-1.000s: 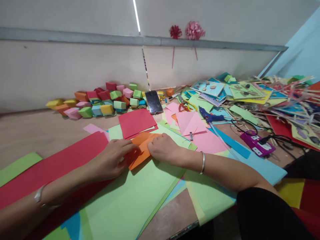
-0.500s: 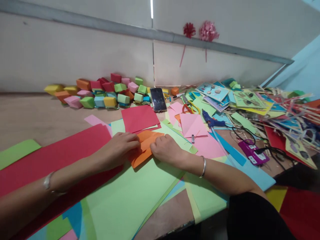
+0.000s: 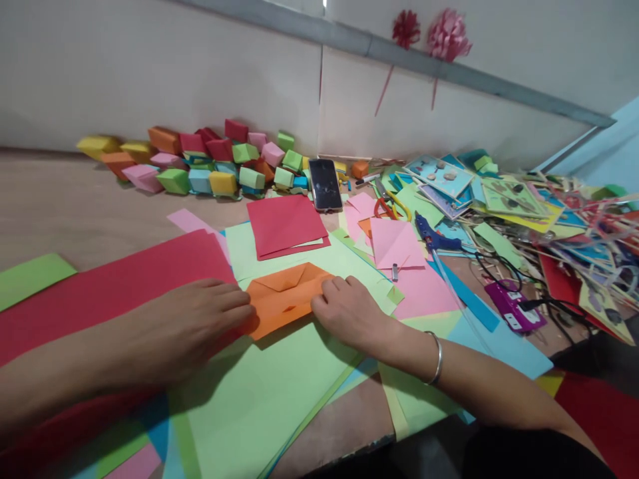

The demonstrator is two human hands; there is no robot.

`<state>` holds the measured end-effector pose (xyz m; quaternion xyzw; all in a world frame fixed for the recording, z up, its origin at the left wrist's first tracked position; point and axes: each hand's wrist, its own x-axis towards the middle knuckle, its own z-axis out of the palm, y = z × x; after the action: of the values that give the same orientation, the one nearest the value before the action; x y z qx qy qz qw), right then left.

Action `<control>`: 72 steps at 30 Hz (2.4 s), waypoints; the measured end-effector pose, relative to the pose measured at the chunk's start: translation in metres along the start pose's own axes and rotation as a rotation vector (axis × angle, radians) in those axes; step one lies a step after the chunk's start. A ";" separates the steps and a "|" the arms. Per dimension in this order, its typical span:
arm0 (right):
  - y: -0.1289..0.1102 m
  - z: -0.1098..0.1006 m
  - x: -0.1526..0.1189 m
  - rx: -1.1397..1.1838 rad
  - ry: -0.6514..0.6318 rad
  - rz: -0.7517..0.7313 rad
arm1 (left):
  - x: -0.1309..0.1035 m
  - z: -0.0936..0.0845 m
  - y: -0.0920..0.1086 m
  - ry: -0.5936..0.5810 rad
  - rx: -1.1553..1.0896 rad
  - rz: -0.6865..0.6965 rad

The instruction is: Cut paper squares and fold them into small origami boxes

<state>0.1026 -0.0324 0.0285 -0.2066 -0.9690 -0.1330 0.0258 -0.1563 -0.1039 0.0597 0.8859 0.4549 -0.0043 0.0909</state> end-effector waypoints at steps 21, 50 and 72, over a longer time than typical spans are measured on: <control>0.009 0.016 0.006 0.338 -0.053 0.322 | 0.038 0.012 0.015 -0.180 -0.126 -0.575; -0.021 -0.013 -0.018 -0.130 -0.063 0.029 | 0.026 0.009 -0.005 -0.124 -0.185 -0.451; -0.016 -0.015 -0.017 -0.082 -0.096 -0.006 | 0.037 0.021 0.028 -0.174 0.107 0.013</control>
<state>0.1109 -0.0574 0.0376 -0.2109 -0.9634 -0.1628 -0.0293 -0.1099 -0.0935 0.0401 0.8888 0.4385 -0.1047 0.0825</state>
